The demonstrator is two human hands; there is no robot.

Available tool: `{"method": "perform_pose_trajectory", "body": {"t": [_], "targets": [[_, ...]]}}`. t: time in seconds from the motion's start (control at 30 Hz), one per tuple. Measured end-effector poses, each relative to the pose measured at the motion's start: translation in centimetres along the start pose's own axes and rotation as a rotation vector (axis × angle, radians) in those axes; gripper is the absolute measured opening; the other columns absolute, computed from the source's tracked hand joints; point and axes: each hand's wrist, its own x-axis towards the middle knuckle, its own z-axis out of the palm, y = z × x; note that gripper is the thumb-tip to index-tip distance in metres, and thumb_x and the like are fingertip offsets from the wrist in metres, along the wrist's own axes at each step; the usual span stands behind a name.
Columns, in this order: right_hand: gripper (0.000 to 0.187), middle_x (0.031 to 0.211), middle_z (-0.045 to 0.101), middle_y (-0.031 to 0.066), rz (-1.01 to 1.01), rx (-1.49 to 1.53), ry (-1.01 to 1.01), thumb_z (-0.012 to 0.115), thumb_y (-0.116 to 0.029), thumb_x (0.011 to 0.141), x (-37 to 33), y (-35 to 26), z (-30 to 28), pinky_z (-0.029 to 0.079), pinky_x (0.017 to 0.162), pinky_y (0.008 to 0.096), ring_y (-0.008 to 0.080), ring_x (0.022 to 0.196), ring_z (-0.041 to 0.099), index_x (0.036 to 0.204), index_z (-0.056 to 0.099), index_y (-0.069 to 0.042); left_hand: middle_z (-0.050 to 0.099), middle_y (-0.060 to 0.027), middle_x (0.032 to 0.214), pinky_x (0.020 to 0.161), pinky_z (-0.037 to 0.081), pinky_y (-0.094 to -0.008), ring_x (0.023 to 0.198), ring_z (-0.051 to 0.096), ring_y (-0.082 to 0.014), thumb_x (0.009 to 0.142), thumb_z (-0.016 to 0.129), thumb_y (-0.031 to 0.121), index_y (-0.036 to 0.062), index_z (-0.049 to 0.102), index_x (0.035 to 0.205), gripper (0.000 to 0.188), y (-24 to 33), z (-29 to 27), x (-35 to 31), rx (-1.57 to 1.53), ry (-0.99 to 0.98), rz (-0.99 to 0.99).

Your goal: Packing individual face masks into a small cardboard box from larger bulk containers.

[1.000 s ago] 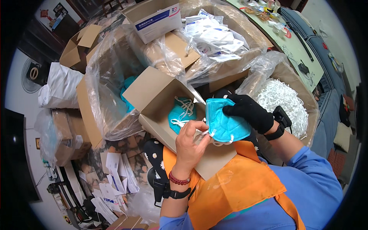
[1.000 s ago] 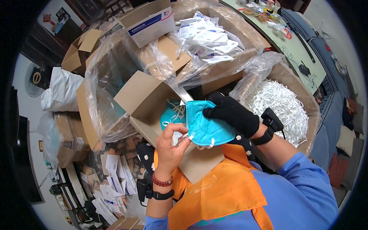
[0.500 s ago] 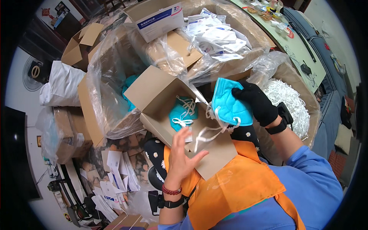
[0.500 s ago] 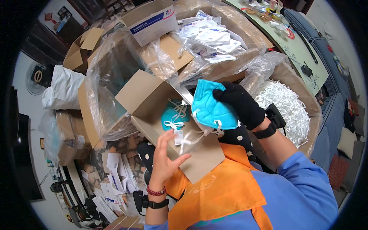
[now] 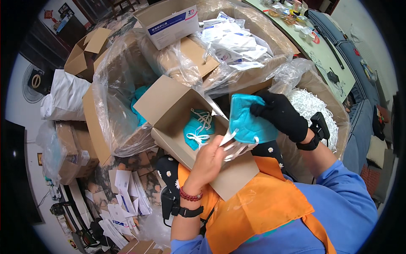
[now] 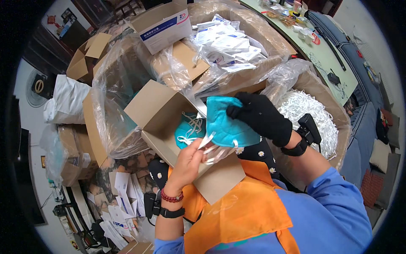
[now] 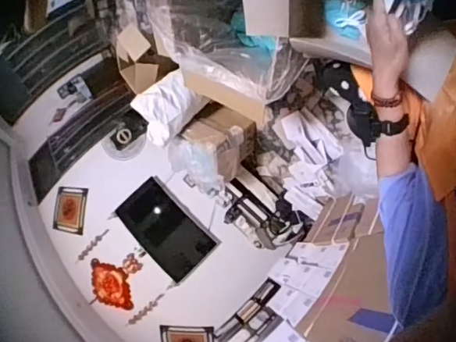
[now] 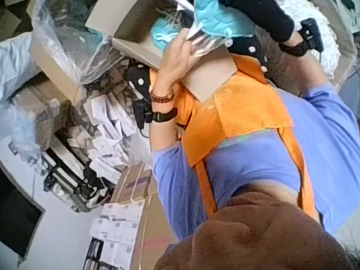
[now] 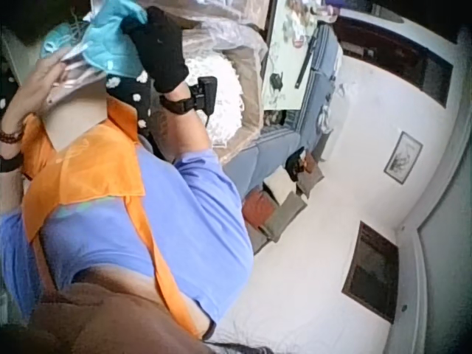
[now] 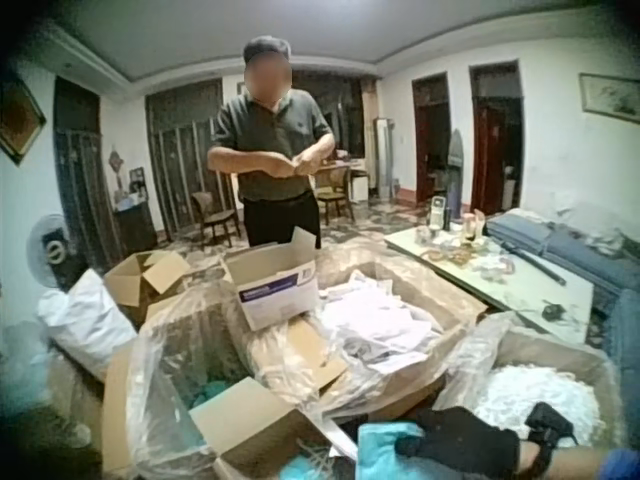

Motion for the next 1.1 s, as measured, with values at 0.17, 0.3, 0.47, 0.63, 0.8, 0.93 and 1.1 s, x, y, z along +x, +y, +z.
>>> {"method": "perform_pose_trajectory", "body": {"t": [0.17,0.3,0.47,0.63,0.8,0.93,1.1], "targets": [[0.018,0.079,0.061,0.0016,-0.078,0.145,0.144,0.067,-0.021,0.088,0.8,1.0,-1.5,0.044,0.068,0.0271,0.0080,0.075,0.052,0.094,0.064,-0.004,0.055,-0.0049,0.077,0.071,0.045,-0.0282,0.072,0.053,-0.0137,0.094,0.039,0.008,-0.0016,0.057,0.103,0.022,-2.3,-2.2,-1.9,0.085,-0.025,-0.150],[0.015,0.080,0.058,-0.0012,-0.081,0.166,0.091,0.064,-0.018,0.091,1.3,0.7,-0.6,0.043,0.071,0.0256,0.0067,0.077,0.049,0.095,0.064,-0.004,0.058,-0.0023,0.087,0.083,0.045,-0.0270,0.087,0.056,-0.0122,0.094,0.047,0.007,-0.0008,0.058,0.109,0.020,-3.2,-1.9,-2.2,-0.149,-0.053,-0.123],[0.019,0.079,0.059,-0.0005,-0.073,0.049,0.010,0.065,-0.021,0.091,1.4,-1.0,-0.6,0.043,0.067,0.0257,0.0052,0.075,0.049,0.095,0.065,-0.002,0.062,-0.0026,0.099,0.088,0.045,-0.0273,0.098,0.058,-0.0109,0.090,0.058,0.003,0.0008,0.059,0.115,0.025,-2.2,-1.6,-0.8,-0.149,0.011,-0.074],[0.022,0.079,0.061,0.0003,-0.068,0.116,-0.057,0.069,-0.021,0.089,1.1,-1.1,0.3,0.045,0.067,0.0257,0.0056,0.074,0.050,0.097,0.065,-0.002,0.060,-0.0002,0.087,0.078,0.044,-0.0244,0.084,0.056,-0.0115,0.092,0.063,0.011,0.0005,0.061,0.105,0.016,0.0,-1.3,0.0,-0.329,0.066,-0.058],[0.025,0.082,0.063,0.0012,-0.051,0.160,-0.021,0.068,-0.023,0.089,1.5,0.4,-0.4,0.045,0.070,0.0258,0.0066,0.077,0.052,0.100,0.066,-0.001,0.055,0.0014,0.083,0.076,0.045,-0.0240,0.081,0.054,-0.0095,0.100,0.051,0.022,0.0015,0.059,0.096,0.022,0.0,-2.8,-0.5,-0.422,0.054,-0.110],[0.028,0.082,0.063,0.0018,-0.080,0.024,0.044,0.067,-0.028,0.088,2.2,0.2,-2.3,0.045,0.072,0.0280,0.0086,0.077,0.054,0.098,0.065,-0.002,0.047,0.0007,0.083,0.079,0.038,-0.0234,0.084,0.049,-0.0108,0.104,0.043,0.032,0.0040,0.052,0.077,0.040,0.1,-4.0,-1.7,-0.422,-0.034,-0.171],[0.026,0.082,0.063,0.0017,-0.090,0.096,0.104,0.067,-0.027,0.088,2.2,0.1,-2.3,0.045,0.071,0.0278,0.0089,0.077,0.053,0.096,0.065,-0.001,0.048,-0.0022,0.089,0.090,0.034,-0.0243,0.095,0.048,-0.0128,0.103,0.042,0.036,0.0044,0.051,0.071,0.046,-1.9,-3.7,-2.9,-0.471,-0.074,-0.205]]}}
